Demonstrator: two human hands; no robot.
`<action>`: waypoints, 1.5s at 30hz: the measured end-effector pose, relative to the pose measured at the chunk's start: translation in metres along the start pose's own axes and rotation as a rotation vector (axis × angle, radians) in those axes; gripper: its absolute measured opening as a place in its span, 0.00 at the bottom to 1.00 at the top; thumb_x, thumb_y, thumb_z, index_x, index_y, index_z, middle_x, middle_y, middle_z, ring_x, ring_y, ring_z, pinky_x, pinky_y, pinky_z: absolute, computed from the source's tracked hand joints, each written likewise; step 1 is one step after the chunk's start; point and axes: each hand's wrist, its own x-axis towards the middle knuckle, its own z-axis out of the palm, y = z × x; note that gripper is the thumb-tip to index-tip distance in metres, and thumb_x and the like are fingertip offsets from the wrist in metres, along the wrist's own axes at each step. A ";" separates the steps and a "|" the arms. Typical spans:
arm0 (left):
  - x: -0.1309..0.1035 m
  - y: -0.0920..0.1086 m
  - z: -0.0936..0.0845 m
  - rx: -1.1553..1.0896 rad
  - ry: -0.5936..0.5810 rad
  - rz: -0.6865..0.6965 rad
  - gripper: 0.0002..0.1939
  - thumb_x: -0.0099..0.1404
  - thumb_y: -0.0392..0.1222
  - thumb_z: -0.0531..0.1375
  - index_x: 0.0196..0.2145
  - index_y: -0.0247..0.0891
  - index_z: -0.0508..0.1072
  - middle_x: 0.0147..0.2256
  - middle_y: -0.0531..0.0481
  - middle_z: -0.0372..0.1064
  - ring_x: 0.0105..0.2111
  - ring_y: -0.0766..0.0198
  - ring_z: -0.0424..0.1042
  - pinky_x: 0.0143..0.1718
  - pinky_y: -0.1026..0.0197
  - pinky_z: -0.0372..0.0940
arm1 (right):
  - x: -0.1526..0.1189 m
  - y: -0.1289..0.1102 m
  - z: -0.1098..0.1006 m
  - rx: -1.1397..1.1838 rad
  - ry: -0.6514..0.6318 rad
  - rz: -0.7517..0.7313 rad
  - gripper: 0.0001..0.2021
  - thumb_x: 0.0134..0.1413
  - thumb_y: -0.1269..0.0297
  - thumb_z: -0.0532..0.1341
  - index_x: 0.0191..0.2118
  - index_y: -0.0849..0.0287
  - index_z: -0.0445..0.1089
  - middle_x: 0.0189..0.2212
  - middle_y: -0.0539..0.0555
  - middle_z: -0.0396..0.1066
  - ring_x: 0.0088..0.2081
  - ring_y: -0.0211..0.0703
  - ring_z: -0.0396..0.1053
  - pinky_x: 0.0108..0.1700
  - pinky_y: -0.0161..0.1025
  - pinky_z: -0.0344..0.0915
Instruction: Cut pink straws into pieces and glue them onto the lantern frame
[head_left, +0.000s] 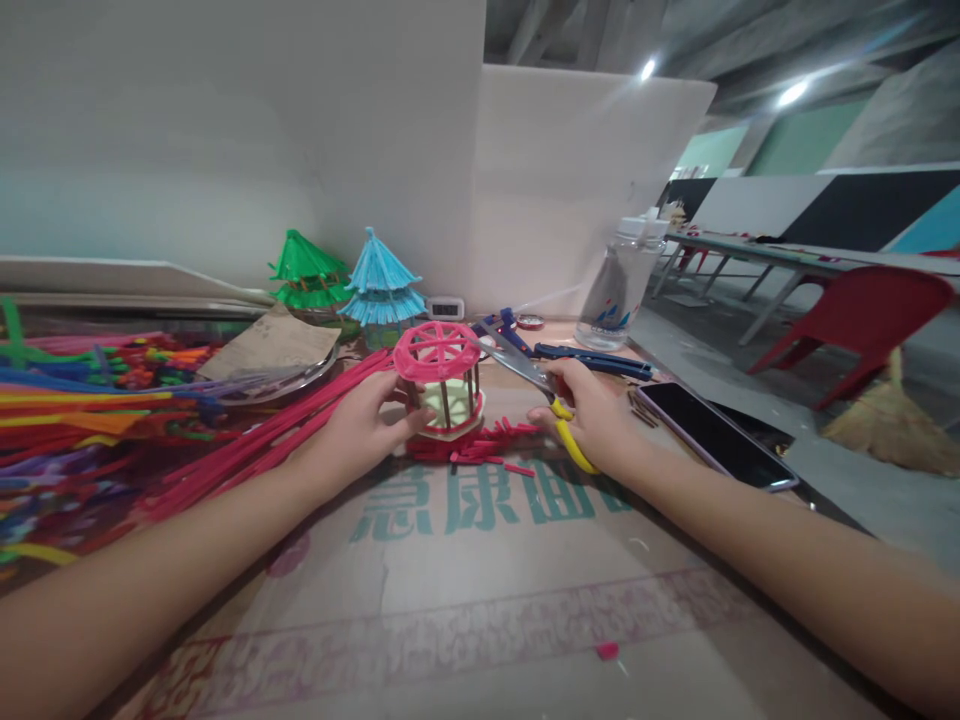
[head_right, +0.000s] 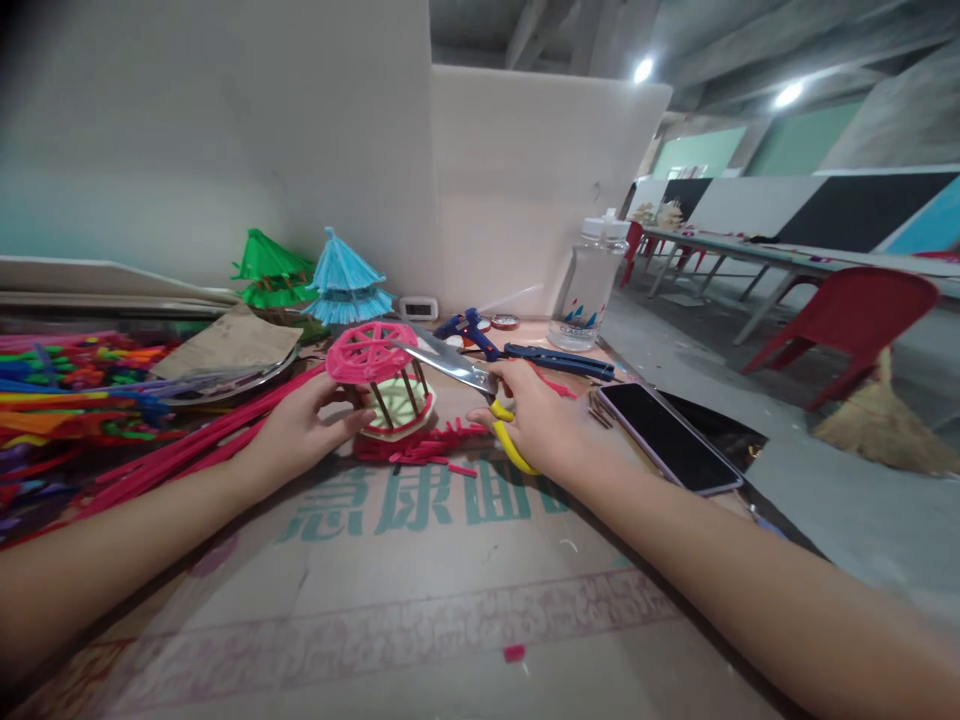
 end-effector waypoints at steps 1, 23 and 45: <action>0.000 -0.001 0.000 0.010 -0.007 0.012 0.15 0.66 0.52 0.63 0.43 0.38 0.73 0.43 0.44 0.74 0.45 0.54 0.75 0.49 0.51 0.72 | 0.000 0.000 0.000 -0.008 -0.003 -0.015 0.21 0.57 0.48 0.64 0.48 0.58 0.70 0.36 0.55 0.70 0.32 0.45 0.66 0.33 0.41 0.64; -0.003 0.003 -0.003 0.064 -0.065 0.084 0.15 0.66 0.48 0.63 0.48 0.40 0.73 0.45 0.46 0.74 0.46 0.55 0.74 0.47 0.54 0.71 | -0.004 -0.001 -0.002 -0.091 0.002 -0.113 0.19 0.56 0.61 0.68 0.53 0.55 0.71 0.38 0.55 0.71 0.35 0.47 0.68 0.36 0.40 0.65; -0.001 0.006 -0.002 0.111 -0.052 0.032 0.11 0.65 0.50 0.63 0.39 0.39 0.73 0.37 0.49 0.73 0.37 0.58 0.74 0.41 0.56 0.70 | -0.003 0.003 -0.005 -0.135 -0.062 -0.062 0.15 0.58 0.50 0.66 0.41 0.56 0.74 0.30 0.51 0.73 0.27 0.41 0.65 0.29 0.37 0.56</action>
